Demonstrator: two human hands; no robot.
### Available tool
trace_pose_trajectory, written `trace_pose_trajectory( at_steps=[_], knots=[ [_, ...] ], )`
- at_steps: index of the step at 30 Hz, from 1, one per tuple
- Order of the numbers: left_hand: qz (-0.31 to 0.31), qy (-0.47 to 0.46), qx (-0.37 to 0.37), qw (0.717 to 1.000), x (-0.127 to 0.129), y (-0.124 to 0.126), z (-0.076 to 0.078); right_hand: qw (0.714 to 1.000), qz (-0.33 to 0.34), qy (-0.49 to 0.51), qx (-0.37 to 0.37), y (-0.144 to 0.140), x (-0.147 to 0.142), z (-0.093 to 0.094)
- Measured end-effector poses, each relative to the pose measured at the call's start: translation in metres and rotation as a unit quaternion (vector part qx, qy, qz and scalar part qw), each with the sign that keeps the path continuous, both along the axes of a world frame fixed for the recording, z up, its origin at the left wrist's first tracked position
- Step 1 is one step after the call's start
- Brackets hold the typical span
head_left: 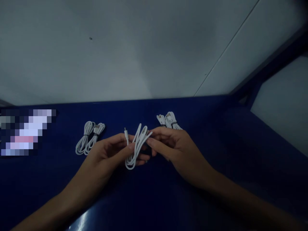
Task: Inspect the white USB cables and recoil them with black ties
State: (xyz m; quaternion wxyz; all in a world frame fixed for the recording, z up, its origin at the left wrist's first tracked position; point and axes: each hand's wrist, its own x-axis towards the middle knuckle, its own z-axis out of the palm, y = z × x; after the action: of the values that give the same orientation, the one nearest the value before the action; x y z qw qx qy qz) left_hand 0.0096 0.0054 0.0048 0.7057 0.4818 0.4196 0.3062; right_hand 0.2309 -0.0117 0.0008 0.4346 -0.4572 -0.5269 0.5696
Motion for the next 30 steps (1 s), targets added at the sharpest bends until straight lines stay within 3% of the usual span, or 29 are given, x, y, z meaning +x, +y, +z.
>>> trace_pose_trajectory(
  at_steps=[6, 21, 25, 30],
  knots=[
    [0.048, 0.071, 0.047, 0.995, -0.0014, -0.0034, 0.0002, 1.000, -0.022, -0.005, -0.001, -0.0036, -0.0011, -0.0001],
    [0.084, 0.154, 0.115, 0.978, 0.0036, -0.0098, 0.0055, 0.996, -0.028, -0.084, 0.001, -0.0059, -0.0008, 0.0023],
    [0.103, 0.139, 0.089, 0.981, 0.0030, -0.0090, 0.0042, 0.998, -0.009, -0.057, 0.003, -0.0040, -0.0002, 0.0017],
    [0.110, 0.038, -0.009, 0.993, 0.0051, -0.0049, 0.0018, 0.999, -0.013, -0.036, -0.026, -0.0012, 0.0029, -0.0005]
  ],
)
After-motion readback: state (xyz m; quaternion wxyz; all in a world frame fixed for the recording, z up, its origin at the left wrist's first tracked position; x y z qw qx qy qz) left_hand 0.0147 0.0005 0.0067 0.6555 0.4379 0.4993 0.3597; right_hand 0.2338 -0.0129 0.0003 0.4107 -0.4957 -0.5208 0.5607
